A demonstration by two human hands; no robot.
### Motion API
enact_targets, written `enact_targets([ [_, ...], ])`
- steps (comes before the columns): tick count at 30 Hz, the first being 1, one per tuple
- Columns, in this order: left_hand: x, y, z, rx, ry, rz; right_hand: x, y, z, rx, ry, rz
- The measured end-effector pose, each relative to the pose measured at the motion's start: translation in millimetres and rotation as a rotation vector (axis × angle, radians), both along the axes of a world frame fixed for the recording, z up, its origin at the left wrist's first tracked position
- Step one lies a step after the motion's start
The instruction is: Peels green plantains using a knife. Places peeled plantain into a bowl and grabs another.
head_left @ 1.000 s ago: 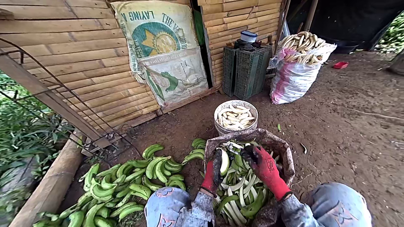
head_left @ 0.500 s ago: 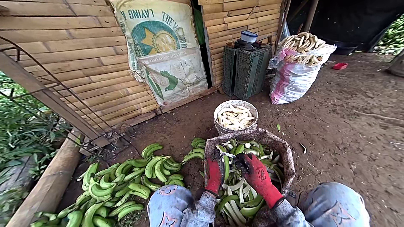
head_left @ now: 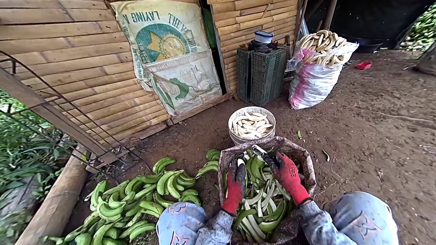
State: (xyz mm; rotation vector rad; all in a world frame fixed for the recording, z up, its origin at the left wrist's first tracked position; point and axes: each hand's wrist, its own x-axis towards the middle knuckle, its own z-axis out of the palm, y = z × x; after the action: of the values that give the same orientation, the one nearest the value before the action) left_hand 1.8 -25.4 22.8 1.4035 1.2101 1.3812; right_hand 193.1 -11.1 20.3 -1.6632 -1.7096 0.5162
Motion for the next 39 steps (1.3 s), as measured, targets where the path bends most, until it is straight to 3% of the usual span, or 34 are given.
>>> enact_targets([
  [2, -5.1, 17.6, 2.4, -0.205, -0.7, -0.01, -5.8, -10.2, -11.5, 0.248, 0.063, 0.167],
  [3, -12.1, 21.6, 1.4, -0.271, -0.922, -0.061, -9.9, -14.7, -15.6, 0.335, 0.06, 0.268],
  [5, -19.3, 23.2, -1.1, -0.356, -1.164, -0.123, -16.5, -19.8, -17.0, 0.431, -0.018, 0.412],
  [7, -17.2, 20.9, -2.1, -0.397, -1.236, -0.175, -19.1, -19.6, -17.7, 0.481, -0.117, 0.418],
  [9, -12.3, 19.4, -0.3, -0.337, -1.104, -0.161, -21.7, -18.6, -18.7, 0.495, -0.184, 0.371],
  [13, -10.9, 17.0, -5.0, -0.151, -0.603, -0.017, -34.0, -19.0, -18.0, 0.459, -0.185, 0.258],
  [17, -3.9, -1.0, -6.3, -0.165, -0.17, 0.046, -33.7, -10.5, -2.4, 0.072, -0.092, 0.138],
  [19, -3.9, -5.8, -1.7, -0.224, -0.199, 0.025, -27.8, -4.1, -2.1, -0.072, -0.064, 0.057],
  [22, -11.5, 10.1, -1.8, -0.351, -0.73, -0.113, -15.9, -1.3, -5.1, 0.007, 0.048, 0.035],
  [24, -25.6, 19.0, -1.7, -0.377, -1.014, -0.287, -10.7, -3.2, -11.6, 0.168, 0.141, 0.215],
  [26, -32.3, 26.6, -6.2, -0.351, -1.107, -0.418, -10.1, -9.8, -12.9, 0.241, 0.141, 0.457],
  [29, -20.4, 22.2, -3.6, -0.327, -0.998, -0.326, -19.6, -15.4, -17.3, 0.293, -0.006, 0.475],
  [33, -6.3, 13.8, -7.9, -0.359, -0.706, -0.15, -23.6, -7.1, -16.5, 0.192, -0.122, 0.111],
  [36, -7.9, 16.2, -9.5, -0.315, -0.322, -0.045, -12.0, -1.0, -1.2, 0.063, -0.048, -0.094],
  [39, 0.2, 49.3, 11.9, -0.166, -0.264, 0.19, 0.5, -5.0, 11.0, 0.231, 0.084, -0.16],
])
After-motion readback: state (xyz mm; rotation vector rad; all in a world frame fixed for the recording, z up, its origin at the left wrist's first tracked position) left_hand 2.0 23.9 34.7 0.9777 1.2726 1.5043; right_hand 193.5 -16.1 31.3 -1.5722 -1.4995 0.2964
